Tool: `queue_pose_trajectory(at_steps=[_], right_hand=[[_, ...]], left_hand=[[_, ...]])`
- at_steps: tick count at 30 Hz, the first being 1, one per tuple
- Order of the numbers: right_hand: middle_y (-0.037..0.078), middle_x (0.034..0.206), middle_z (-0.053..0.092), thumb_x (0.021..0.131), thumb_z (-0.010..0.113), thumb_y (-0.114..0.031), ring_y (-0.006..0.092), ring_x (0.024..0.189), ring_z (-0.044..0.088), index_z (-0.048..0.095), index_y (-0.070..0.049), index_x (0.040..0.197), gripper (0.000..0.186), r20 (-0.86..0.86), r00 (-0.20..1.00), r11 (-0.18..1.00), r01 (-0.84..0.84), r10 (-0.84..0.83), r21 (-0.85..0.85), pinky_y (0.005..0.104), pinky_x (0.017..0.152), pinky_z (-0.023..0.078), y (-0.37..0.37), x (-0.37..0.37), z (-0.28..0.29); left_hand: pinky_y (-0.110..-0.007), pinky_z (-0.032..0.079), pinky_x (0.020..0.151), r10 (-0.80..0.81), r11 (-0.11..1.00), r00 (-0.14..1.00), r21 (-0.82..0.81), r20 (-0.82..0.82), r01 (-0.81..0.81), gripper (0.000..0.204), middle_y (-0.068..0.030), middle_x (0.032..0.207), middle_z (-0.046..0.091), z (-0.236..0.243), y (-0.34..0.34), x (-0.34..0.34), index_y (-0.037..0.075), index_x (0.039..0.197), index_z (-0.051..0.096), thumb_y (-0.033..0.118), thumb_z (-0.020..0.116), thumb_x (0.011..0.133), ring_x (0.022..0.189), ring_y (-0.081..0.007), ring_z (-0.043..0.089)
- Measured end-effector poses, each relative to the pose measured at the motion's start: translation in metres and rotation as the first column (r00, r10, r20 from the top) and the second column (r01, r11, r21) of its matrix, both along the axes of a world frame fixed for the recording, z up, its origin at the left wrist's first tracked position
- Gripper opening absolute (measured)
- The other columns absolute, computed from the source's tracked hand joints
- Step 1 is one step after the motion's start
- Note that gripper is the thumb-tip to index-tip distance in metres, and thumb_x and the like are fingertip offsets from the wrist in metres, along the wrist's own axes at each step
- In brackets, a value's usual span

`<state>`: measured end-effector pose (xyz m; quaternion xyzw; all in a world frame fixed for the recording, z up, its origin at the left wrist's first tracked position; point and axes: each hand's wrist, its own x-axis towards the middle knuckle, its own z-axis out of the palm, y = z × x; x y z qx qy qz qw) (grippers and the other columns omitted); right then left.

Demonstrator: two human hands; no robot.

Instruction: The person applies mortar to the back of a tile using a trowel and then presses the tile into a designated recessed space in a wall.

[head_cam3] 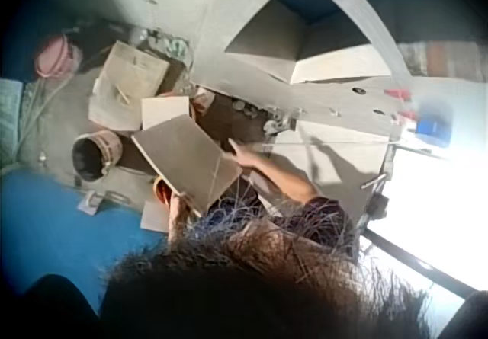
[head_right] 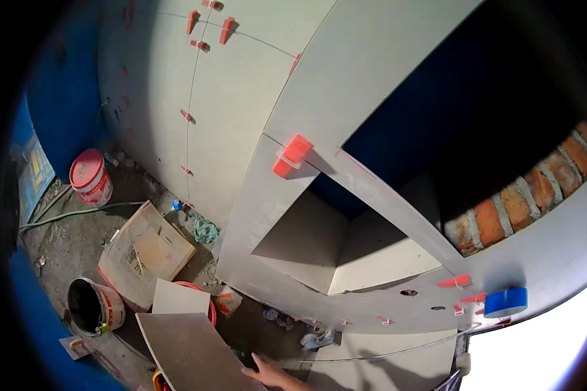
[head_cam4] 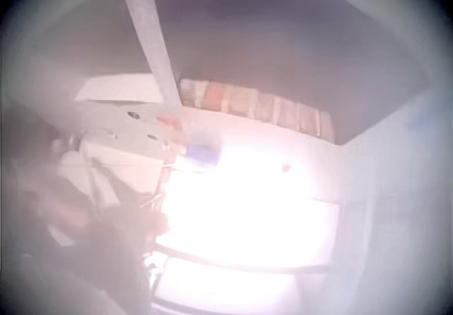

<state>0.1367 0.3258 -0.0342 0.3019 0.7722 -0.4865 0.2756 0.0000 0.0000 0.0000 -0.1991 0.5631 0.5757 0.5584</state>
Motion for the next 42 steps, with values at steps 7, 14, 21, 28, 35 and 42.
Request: queue_pose_trajectory(at_steps=[7,14,21,28,35,42], right_hand=[[0.012,0.104,0.063,0.087,0.043,-0.07,0.022,0.093,0.058,0.061,0.001,0.118,0.079,0.547,0.765,0.834,0.514,-0.34,-0.2,0.0334,0.081,0.044,0.008,-0.06,-0.096],[0.021,0.08,0.066,0.089,0.048,-0.058,0.0383,0.079,0.065,0.067,-0.003,0.082,0.058,0.126,0.972,0.95,0.157,-0.197,0.271,0.0452,0.069,0.049,-0.006,-0.101,-0.119],[0.025,0.087,0.063,0.09,0.052,-0.043,0.0443,0.086,0.061,0.064,0.001,0.086,0.045,-0.038,0.994,0.912,0.112,-0.106,0.395,0.0504,0.071,0.046,0.028,-0.158,-0.223],[0.023,0.089,0.066,0.091,0.048,-0.044,0.044,0.089,0.061,0.066,-0.001,0.09,0.046,-0.003,0.997,0.921,-0.076,0.083,0.381,0.0501,0.076,0.046,0.043,-0.206,-0.281],[0.025,0.091,0.065,0.093,0.044,-0.051,0.0463,0.091,0.059,0.062,-0.002,0.092,0.053,0.093,0.972,0.884,-0.233,0.214,0.405,0.0518,0.077,0.045,0.041,-0.229,-0.305],[0.025,0.094,0.064,0.093,0.051,-0.045,0.0438,0.096,0.058,0.057,0.0,0.092,0.045,0.053,0.995,0.895,-0.1,0.085,0.436,0.0481,0.082,0.045,0.036,-0.219,-0.29]], left_hand=[[-0.048,0.043,0.08,-0.095,0.986,0.994,-0.146,-0.049,0.087,0.041,-0.0154,0.112,0.055,0.008,0.007,0.004,0.001,0.115,0.057,0.012,0.065,0.077,0.101,-0.0279,0.053],[-0.038,0.043,0.082,0.408,0.857,0.86,-0.197,-0.306,-0.476,0.03,-0.0089,0.101,0.059,-0.189,-0.013,0.054,0.001,0.106,0.061,0.027,0.056,0.092,0.091,-0.0208,0.052],[-0.03,0.029,0.052,0.481,0.492,0.722,-0.528,-0.497,-0.692,0.055,0.0033,0.058,0.033,-0.264,0.091,0.011,0.006,0.06,0.033,0.042,0.056,0.094,0.059,-0.0088,0.031],[-0.033,0.033,0.053,0.594,0.31,0.581,-0.508,-0.556,-0.804,0.057,-0.0007,0.056,0.04,-0.338,0.117,0.006,0.0,0.059,0.044,0.044,0.055,0.094,0.059,-0.0116,0.034],[-0.037,0.037,0.055,0.44,0.361,0.722,-0.63,-0.534,-0.687,0.063,-0.0086,0.053,0.037,-0.365,0.106,-0.02,-0.004,0.06,0.045,0.048,0.054,0.093,0.057,-0.0149,0.036],[-0.05,0.045,0.074,0.194,0.412,0.834,-0.729,-0.516,-0.546,0.057,-0.0285,0.085,0.062,-0.366,0.109,-0.025,-0.004,0.085,0.059,0.049,0.041,0.096,0.08,-0.0435,0.059]])
